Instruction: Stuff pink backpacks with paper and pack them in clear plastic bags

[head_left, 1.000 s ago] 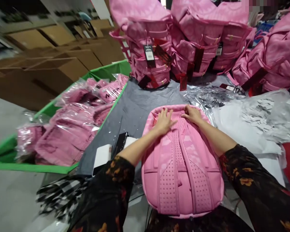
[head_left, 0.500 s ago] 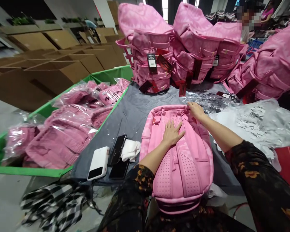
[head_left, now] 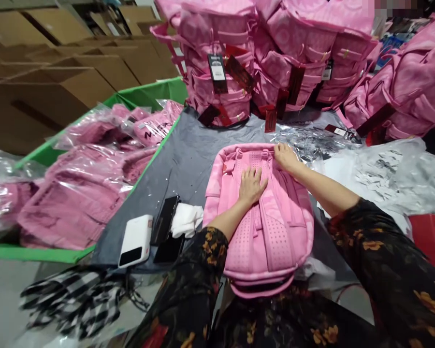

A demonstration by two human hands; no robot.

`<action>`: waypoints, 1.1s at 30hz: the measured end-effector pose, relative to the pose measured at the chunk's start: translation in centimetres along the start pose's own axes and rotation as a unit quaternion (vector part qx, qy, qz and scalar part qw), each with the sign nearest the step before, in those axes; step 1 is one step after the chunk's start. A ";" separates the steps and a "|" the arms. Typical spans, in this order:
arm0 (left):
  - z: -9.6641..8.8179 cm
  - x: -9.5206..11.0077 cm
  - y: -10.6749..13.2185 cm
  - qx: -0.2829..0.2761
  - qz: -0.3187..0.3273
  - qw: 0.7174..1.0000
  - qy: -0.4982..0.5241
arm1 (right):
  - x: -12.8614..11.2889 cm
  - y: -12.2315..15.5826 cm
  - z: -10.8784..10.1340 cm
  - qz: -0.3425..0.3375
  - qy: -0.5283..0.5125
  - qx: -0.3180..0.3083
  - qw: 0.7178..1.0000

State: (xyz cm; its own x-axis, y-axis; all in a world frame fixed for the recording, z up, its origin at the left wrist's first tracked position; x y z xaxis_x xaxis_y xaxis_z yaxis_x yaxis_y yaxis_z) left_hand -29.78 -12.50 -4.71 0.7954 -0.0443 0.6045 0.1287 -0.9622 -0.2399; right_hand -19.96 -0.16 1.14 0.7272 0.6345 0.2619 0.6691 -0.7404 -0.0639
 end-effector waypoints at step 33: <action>-1.8 0.4 12.5 -0.153 0.075 0.983 -0.064 | -15.6 21.8 -4.1 -0.597 -0.189 0.032 0.779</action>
State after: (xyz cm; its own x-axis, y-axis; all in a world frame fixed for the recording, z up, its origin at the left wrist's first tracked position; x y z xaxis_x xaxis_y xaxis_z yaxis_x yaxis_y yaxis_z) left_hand -28.87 -25.04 -6.12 0.8629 -0.1760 0.4737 -0.1637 -0.9842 -0.0675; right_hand -17.38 -27.10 -0.36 -0.4349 0.8910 -0.1305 0.9003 0.4332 -0.0424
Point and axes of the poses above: each hand's wrist, its own y-axis away from the middle knuckle, its own z-axis out of the palm, x = y × z, the point moved 5 cm from there along -y, towards the middle knuckle, and after that the axes turned 14 degrees about y, right-handed, at the moved point
